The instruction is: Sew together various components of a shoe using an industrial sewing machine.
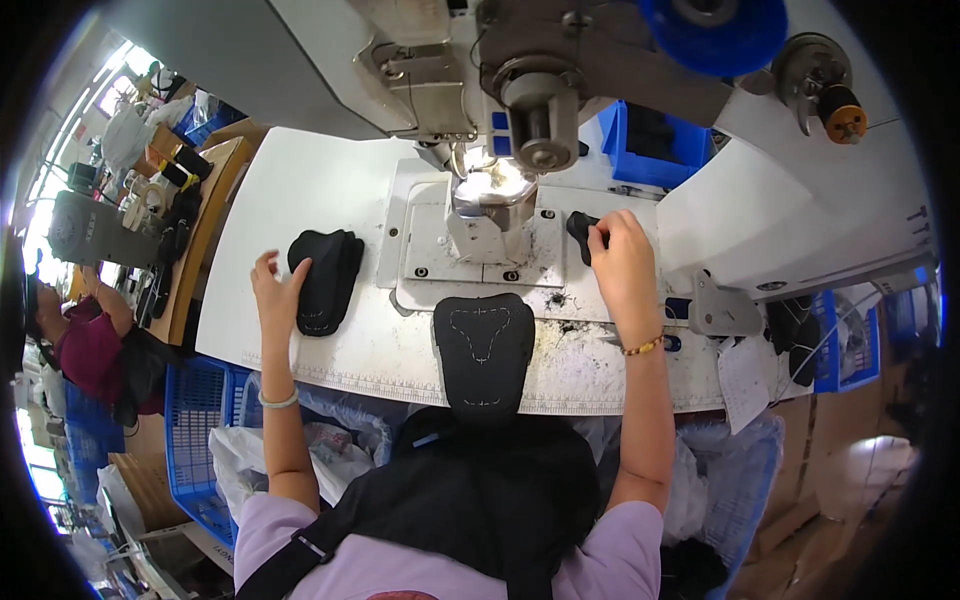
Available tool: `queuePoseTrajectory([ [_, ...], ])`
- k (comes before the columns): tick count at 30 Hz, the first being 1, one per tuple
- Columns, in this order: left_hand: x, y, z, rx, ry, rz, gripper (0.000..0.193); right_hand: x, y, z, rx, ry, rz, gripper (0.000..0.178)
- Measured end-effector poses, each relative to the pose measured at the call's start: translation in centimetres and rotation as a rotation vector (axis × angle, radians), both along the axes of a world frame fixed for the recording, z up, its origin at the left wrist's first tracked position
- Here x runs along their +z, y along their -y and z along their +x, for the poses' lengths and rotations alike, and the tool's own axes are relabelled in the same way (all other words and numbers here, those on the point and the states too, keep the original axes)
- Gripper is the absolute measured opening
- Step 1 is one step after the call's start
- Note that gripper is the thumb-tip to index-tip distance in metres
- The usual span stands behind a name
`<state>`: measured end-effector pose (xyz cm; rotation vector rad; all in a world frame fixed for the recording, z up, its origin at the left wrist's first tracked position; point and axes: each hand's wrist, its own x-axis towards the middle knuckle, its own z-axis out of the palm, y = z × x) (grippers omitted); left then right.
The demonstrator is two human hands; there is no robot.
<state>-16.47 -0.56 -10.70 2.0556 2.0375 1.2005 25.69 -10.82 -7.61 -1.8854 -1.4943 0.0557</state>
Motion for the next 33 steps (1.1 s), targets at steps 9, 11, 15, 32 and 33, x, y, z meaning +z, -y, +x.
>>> queuePoseTrajectory([
  [9, 2.5, 7.6, 12.8, -0.972, 0.033, -0.249, 0.039, -0.4, 5.6, -12.8, 0.314, 0.144, 0.203, 0.016],
  [11, 1.8, 7.9, 13.5, -0.96, 0.002, -0.223, 0.037, -2.2, 5.8, -13.7, 0.314, 0.144, 0.202, 0.016],
  [15, 1.3, 8.9, 14.0, -0.888, -0.06, -0.081, 0.033, -3.1, 5.9, -13.8, 0.286, 0.126, 0.252, 0.016],
  [32, 8.0, 9.7, 17.7, -0.907, 1.653, -0.858, 0.022, 3.0, 4.1, -12.3, 0.294, 0.293, 0.669, 0.018],
  [33, 6.5, 9.0, 17.4, -1.041, 1.549, -0.874, 0.026, 3.1, 4.2, -12.0, 0.3, 0.284, 0.645, 0.019],
])
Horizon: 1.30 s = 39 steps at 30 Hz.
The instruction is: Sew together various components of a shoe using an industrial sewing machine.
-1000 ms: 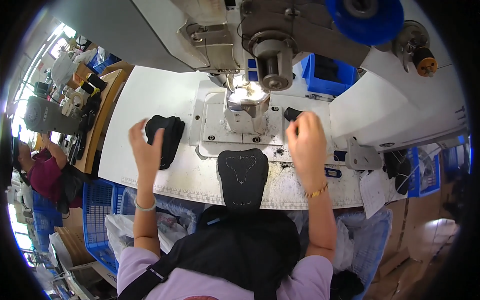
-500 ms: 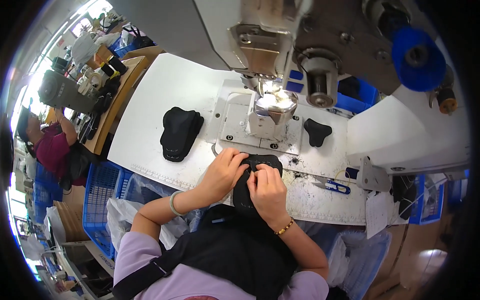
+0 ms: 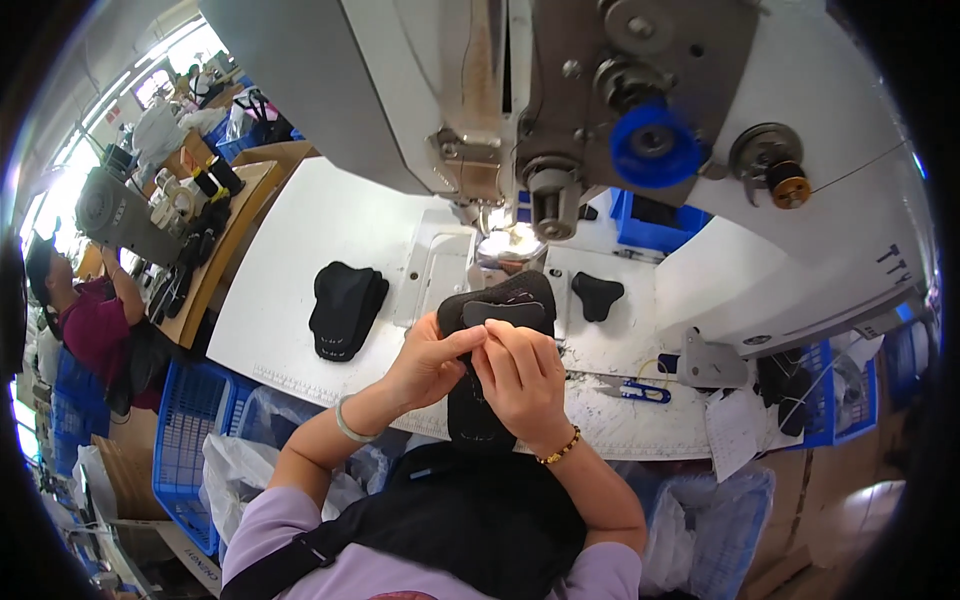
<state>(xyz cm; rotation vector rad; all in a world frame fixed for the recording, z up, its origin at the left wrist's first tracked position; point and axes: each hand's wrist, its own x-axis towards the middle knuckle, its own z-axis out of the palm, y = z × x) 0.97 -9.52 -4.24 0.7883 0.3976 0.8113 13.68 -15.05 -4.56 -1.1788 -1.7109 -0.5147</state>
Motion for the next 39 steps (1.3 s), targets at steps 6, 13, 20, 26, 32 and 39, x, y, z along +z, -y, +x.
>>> queuePoseTrajectory([
  [6, 1.4, -0.9, -0.3, 0.008, -0.037, -0.052, 0.019, -0.4, 0.3, 0.6, 0.183, -0.724, -0.145, 0.032],
  [13, 2.0, -2.5, -1.2, -0.086, -0.246, 0.048, 0.026, 1.7, -0.6, 2.8, 0.301, -1.072, -0.513, 0.022],
  [20, 2.8, -3.3, -2.0, -0.216, -0.273, 0.09, 0.036, 2.6, -1.2, 3.6, 0.358, -1.008, -0.641, 0.021],
  [26, 1.9, -2.9, -1.4, -0.077, -0.331, 0.278, 0.029, 2.0, -1.7, 3.1, 0.381, -1.011, -0.613, 0.021],
  [32, 1.9, -3.2, -1.5, -0.066, -0.355, 0.327, 0.026, 2.5, -1.7, 3.1, 0.401, -1.069, -0.696, 0.02],
  [39, 2.5, -3.1, -1.3, -0.041, -0.413, 0.362, 0.024, 2.2, -2.0, 3.2, 0.405, -1.091, -0.7, 0.02],
])
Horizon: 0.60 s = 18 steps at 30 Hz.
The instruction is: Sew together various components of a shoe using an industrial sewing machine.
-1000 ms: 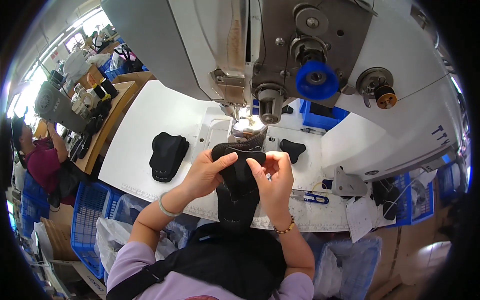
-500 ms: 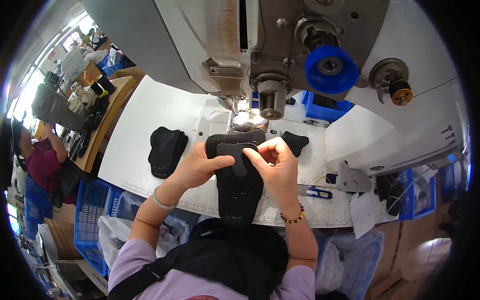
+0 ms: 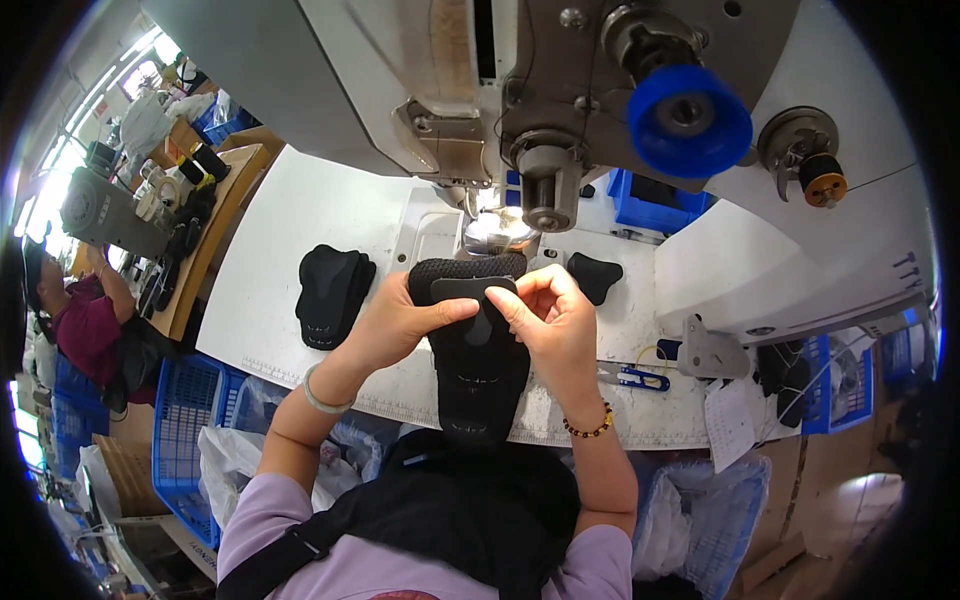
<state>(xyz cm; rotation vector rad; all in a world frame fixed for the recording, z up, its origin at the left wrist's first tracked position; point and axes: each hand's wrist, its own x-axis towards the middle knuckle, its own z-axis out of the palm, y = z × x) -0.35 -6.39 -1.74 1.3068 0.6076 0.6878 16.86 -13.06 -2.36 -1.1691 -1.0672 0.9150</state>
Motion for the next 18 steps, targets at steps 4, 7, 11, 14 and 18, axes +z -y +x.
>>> queuePoseTrajectory([
  [4, 0.7, 0.3, 0.2, 0.026, -0.024, 0.017, 0.024, -0.2, 0.1, -0.1, -0.054, -0.096, 0.151, 0.025],
  [7, 0.8, 0.7, 0.1, 0.059, 0.017, 0.002, 0.023, -2.9, 0.6, 1.1, -0.45, 0.35, 0.484, 0.022],
  [11, 1.3, 1.7, 0.2, 0.108, 0.106, -0.057, 0.021, -3.5, 2.0, 1.7, -0.381, 1.246, 0.764, 0.039],
  [14, 1.3, 2.5, 0.3, 0.198, 0.203, -0.075, 0.021, -2.6, 1.8, 1.0, -0.334, 1.295, 0.959, 0.041],
  [18, 0.8, 1.3, -0.7, 0.324, 0.245, -0.215, 0.022, -0.1, -0.2, 0.6, -0.163, 1.274, 0.906, 0.041],
])
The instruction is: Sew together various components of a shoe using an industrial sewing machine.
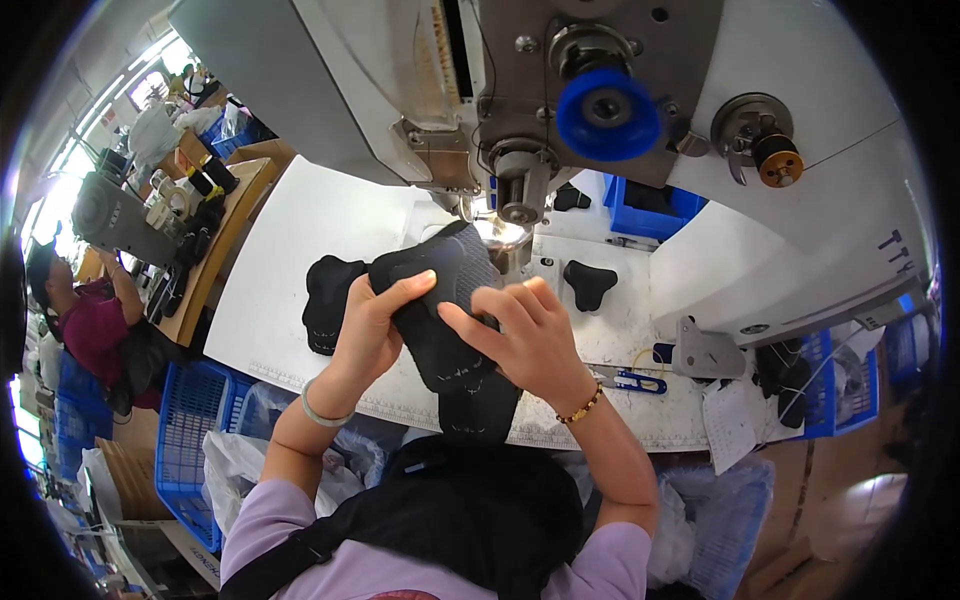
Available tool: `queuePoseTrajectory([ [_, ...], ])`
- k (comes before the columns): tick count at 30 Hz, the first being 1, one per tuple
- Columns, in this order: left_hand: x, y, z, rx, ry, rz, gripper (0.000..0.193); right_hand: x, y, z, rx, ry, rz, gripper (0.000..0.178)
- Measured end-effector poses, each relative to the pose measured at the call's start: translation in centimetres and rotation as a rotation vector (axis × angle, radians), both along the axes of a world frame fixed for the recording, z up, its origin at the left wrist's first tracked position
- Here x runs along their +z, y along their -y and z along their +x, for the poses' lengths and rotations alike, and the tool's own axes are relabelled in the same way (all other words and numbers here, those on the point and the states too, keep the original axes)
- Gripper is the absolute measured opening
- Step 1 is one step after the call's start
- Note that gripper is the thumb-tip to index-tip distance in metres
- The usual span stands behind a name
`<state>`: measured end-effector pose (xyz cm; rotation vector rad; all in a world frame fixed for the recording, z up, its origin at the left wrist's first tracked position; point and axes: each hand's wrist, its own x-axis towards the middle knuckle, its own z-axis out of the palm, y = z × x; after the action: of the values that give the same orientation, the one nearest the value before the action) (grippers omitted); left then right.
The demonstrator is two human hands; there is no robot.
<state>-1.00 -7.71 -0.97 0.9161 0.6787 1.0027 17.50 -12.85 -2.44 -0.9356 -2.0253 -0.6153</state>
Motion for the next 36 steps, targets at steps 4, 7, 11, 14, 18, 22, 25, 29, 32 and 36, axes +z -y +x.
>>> queuePoseTrajectory([
  [4, 1.8, -0.8, -0.2, -0.012, 0.043, -0.019, 0.026, 2.5, -1.3, -0.6, 0.04, -0.061, -0.146, 0.045],
  [7, 1.8, -3.3, 1.5, -0.028, 0.064, 0.059, 0.021, 2.4, -3.3, 0.1, 0.022, -0.241, -0.132, 0.049],
  [11, 1.6, -5.6, 3.2, -0.021, 0.042, 0.221, 0.013, 0.8, -4.0, 0.9, -0.029, -0.313, -0.134, 0.053],
  [14, 1.3, -6.0, 3.0, -0.043, 0.027, 0.252, 0.014, 0.2, -3.6, 0.5, 0.015, -0.36, -0.174, 0.056],
  [18, 0.7, -6.2, 2.8, -0.088, 0.056, 0.235, 0.013, 0.8, -3.4, 0.4, -0.024, -0.272, -0.108, 0.042],
  [22, 0.9, -6.5, 2.6, -0.126, 0.034, 0.219, 0.013, 0.8, -3.4, 0.4, -0.049, -0.256, -0.116, 0.043],
  [25, 1.5, -6.9, 2.3, -0.161, -0.108, 0.263, 0.017, 0.9, -3.5, 0.3, -0.067, -0.26, -0.1, 0.041],
  [29, 2.0, -6.6, 1.7, -0.238, -0.252, 0.352, 0.021, 0.5, -3.6, 0.8, -0.082, -0.223, -0.081, 0.04],
  [32, 1.6, -6.7, 1.8, -0.227, -0.19, 0.351, 0.019, 0.3, -3.2, 0.9, -0.112, -0.199, -0.124, 0.038],
  [36, 2.1, -6.9, 2.2, -0.271, -0.117, 0.22, 0.015, 0.4, -3.2, 0.7, -0.142, -0.196, -0.103, 0.041],
])
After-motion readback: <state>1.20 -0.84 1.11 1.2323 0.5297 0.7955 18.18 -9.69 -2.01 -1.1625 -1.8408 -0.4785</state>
